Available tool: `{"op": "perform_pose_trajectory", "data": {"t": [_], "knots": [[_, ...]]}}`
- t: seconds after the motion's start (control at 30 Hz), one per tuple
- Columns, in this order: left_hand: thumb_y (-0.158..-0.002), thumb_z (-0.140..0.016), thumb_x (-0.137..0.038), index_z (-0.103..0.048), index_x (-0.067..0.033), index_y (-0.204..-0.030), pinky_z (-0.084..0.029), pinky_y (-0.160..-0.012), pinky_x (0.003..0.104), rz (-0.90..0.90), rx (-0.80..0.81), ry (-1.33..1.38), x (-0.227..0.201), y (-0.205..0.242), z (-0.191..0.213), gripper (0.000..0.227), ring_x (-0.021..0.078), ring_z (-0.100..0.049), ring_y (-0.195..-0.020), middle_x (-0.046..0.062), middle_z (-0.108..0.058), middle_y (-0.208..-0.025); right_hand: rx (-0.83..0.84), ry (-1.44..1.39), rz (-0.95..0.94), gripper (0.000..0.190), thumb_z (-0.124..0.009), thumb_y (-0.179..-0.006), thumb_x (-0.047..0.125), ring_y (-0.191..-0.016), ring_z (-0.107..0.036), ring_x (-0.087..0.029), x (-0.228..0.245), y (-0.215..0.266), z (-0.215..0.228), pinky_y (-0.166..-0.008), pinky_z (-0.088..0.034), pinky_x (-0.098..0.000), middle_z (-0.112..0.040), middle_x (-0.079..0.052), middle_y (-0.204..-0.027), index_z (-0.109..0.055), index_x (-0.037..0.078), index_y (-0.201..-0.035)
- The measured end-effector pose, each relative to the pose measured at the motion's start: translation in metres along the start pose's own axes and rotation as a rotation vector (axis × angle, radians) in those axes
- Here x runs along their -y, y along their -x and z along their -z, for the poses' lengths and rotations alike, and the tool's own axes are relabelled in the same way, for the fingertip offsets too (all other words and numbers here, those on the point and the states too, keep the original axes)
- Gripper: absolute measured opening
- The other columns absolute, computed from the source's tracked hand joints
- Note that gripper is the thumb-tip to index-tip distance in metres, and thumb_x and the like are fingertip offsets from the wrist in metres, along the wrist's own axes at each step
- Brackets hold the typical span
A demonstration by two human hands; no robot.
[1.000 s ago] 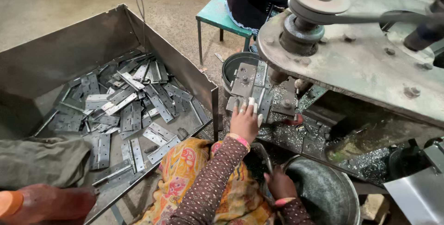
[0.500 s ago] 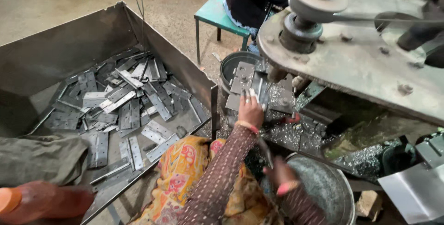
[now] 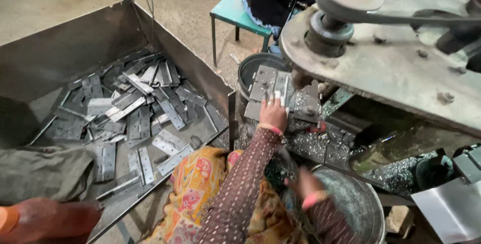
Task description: The person sits on the floor and repeatedly picks up metal brackets from a bin, places them into a press machine, and operates the lever to process them. The processed brackets are then returned to the bin.
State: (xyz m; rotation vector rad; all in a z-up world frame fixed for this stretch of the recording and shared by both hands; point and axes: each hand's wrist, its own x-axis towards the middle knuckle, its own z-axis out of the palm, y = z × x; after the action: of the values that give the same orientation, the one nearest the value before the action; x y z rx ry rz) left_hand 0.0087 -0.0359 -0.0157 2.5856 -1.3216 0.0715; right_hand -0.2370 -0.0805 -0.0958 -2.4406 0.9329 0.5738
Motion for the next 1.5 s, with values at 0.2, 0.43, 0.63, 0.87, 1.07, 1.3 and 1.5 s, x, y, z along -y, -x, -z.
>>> {"op": "perform_pose_trajectory", "data": {"t": [0.2, 0.43, 0.63, 0.87, 1.07, 1.3, 1.5], "knots": [[-0.096, -0.052, -0.021, -0.069, -0.0015, -0.126, -0.025, -0.119, 0.057, -0.086, -0.123, -0.07, 0.012, 0.022, 0.002, 0.04, 0.0371, -0.045, -0.139, 0.022, -0.05, -0.15, -0.233, -0.209, 0.083, 0.063, -0.07, -0.083, 0.062, -0.089, -0.071, -0.042, -0.015, 0.004, -0.056, -0.077, -0.057, -0.0522, -0.074, -0.025, -0.095, -0.068, 0.004, -0.107], [-0.097, -0.05, -0.019, -0.073, -0.0122, -0.117, -0.013, -0.125, 0.059, -0.034, 0.172, -0.055, 0.013, -0.015, 0.042, 0.031, 0.0304, -0.039, -0.147, 0.013, -0.047, -0.154, -0.066, 0.088, -0.044, 0.073, -0.069, -0.085, 0.069, -0.096, -0.073, -0.039, 0.006, -0.012, 0.024, -0.084, -0.058, -0.0478, -0.075, -0.023, -0.104, -0.059, 0.005, -0.12], [-0.1, -0.045, -0.017, -0.072, -0.0071, -0.119, -0.015, -0.125, 0.057, -0.032, 0.09, 0.027, 0.023, -0.027, 0.028, 0.034, 0.0313, -0.043, -0.145, 0.016, -0.052, -0.151, -0.236, -0.091, -0.091, 0.057, -0.066, -0.089, 0.053, -0.097, -0.069, -0.047, 0.001, 0.014, -0.058, -0.081, -0.056, -0.0546, -0.071, -0.024, -0.102, -0.058, 0.006, -0.118], [-0.102, -0.044, -0.021, -0.071, -0.0087, -0.119, -0.013, -0.126, 0.054, -0.081, 0.128, -0.026, 0.015, -0.009, 0.046, 0.035, 0.0272, -0.043, -0.144, 0.013, -0.054, -0.149, -0.246, -0.05, -0.127, 0.063, -0.068, -0.091, 0.064, -0.091, -0.07, -0.044, 0.041, 0.045, 0.038, -0.081, -0.055, -0.0519, -0.074, -0.023, -0.094, -0.06, 0.005, -0.111], [-0.094, -0.053, -0.024, -0.067, -0.0002, -0.128, -0.023, -0.125, 0.053, -0.231, -0.266, -0.231, -0.009, 0.098, 0.062, 0.043, 0.0329, -0.048, -0.139, 0.019, -0.058, -0.14, -0.958, -0.433, 0.174, 0.054, -0.072, -0.092, 0.039, -0.097, -0.068, -0.028, 0.08, 0.085, 0.08, -0.073, -0.059, -0.0371, -0.057, -0.019, -0.119, -0.056, -0.003, -0.124], [-0.094, -0.058, -0.019, -0.068, -0.0036, -0.107, -0.037, -0.113, 0.06, -0.436, -0.495, 0.069, 0.007, 0.122, 0.069, 0.023, 0.0302, -0.062, -0.113, 0.012, -0.064, -0.115, -1.129, -0.444, 0.3, 0.053, -0.075, -0.093, 0.025, -0.114, -0.06, -0.034, 0.077, 0.087, 0.074, -0.087, -0.059, -0.0377, -0.051, -0.023, -0.133, -0.051, -0.006, -0.128], [-0.103, -0.069, -0.023, -0.066, -0.0013, -0.113, -0.054, -0.092, 0.045, -0.203, -0.615, 0.473, -0.016, 0.077, 0.089, 0.024, 0.0281, -0.068, -0.09, 0.012, -0.063, -0.115, -1.071, -0.511, 0.231, 0.054, -0.075, -0.092, 0.028, -0.117, -0.06, -0.034, 0.074, 0.084, 0.07, -0.088, -0.061, -0.0348, -0.049, -0.026, -0.136, -0.052, -0.005, -0.128]]}}
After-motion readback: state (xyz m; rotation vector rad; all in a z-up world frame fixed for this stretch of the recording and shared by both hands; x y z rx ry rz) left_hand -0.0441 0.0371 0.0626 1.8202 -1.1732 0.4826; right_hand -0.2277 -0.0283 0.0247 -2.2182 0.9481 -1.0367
